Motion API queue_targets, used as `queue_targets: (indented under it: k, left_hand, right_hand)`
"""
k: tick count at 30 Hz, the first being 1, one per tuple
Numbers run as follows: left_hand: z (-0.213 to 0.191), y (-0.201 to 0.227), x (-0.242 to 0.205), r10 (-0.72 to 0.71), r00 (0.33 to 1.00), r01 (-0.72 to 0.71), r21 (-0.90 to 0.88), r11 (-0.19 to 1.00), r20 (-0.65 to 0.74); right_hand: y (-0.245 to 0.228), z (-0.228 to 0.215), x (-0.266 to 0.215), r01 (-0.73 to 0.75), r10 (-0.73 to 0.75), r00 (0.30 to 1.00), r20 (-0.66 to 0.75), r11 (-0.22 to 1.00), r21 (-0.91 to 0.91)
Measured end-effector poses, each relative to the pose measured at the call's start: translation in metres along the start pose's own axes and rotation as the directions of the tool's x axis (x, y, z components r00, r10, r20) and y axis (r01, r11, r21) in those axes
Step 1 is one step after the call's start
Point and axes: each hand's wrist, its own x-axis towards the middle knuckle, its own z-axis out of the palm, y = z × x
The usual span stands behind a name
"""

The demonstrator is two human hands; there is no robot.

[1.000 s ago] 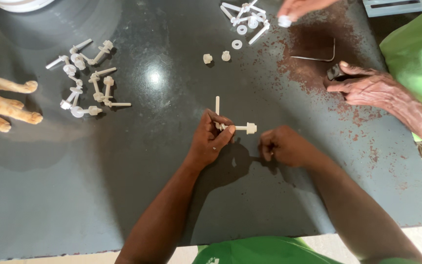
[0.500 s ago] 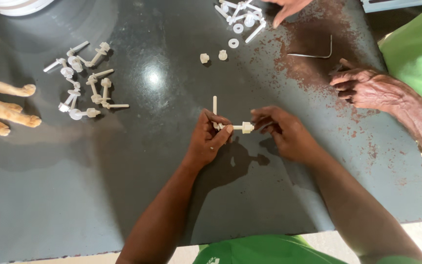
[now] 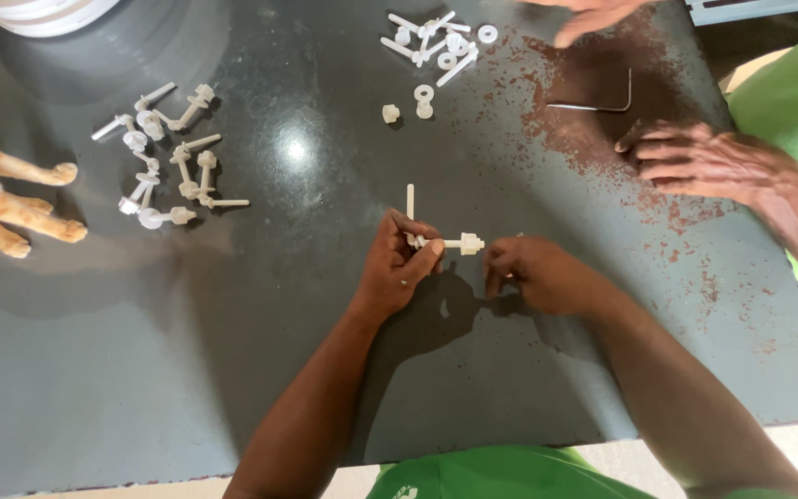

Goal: The person assembles small white plastic components by hand on a metal table, repeatedly picking up pieces, connecting them, and placing the assembled units aside. A cat is present on the table and briefly interacts with the person.

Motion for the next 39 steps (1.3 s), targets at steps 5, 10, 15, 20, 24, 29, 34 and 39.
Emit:
queue_targets:
  k: [5,10,15,20,24,29,34,39]
  left_hand:
    - [0.002,-0.001,0.001,-0.029,0.999,0.03,0.029,0.999,-0.032]
    - [0.008,-0.003,-0.003,-0.045,0.999,0.043,0.108,0.993,0.01]
    - [0.009,0.005,-0.003,0.028,0.996,-0.054,0.346,0.937,0.081]
    - [0.012,0.02,-0.004,0.093,0.969,-0.179,0.388,0.904,0.23]
    - [0.008,0.033,-0.003,0.063,0.96,-0.207,0.542,0.814,0.272]
    - [0.003,0.029,0.001,-0.031,0.994,-0.032,0.547,0.836,0.106]
    - [0.005,0.02,0.002,-0.08,0.997,0.067,0.398,0.915,0.016]
    - [0.012,0.022,-0.004,0.157,0.974,-0.223,0.567,0.793,0.164]
  right_hand:
    - [-0.008,0.005,0.001,0.182,-0.014,0.894,-0.448,0.926,0.332]
    - [-0.017,0.026,0.009,0.06,0.216,0.87,-0.444,0.846,0.53]
    - [0.004,0.026,0.014,-0.026,0.317,0.924,-0.212,0.608,0.794]
    - [0.024,0.028,0.012,-0.062,0.239,0.97,0.052,0.035,0.997]
    - [0.017,0.026,0.014,-0.091,0.214,0.973,0.083,0.032,0.995]
    - [-0.013,0.039,0.016,0.142,0.084,0.834,-0.546,0.922,0.36]
    - [-0.02,0.049,0.012,0.177,0.002,0.793,-0.609,0.956,0.234]
    - [-0.013,0.036,0.018,0.009,0.265,0.963,-0.047,0.144,0.99]
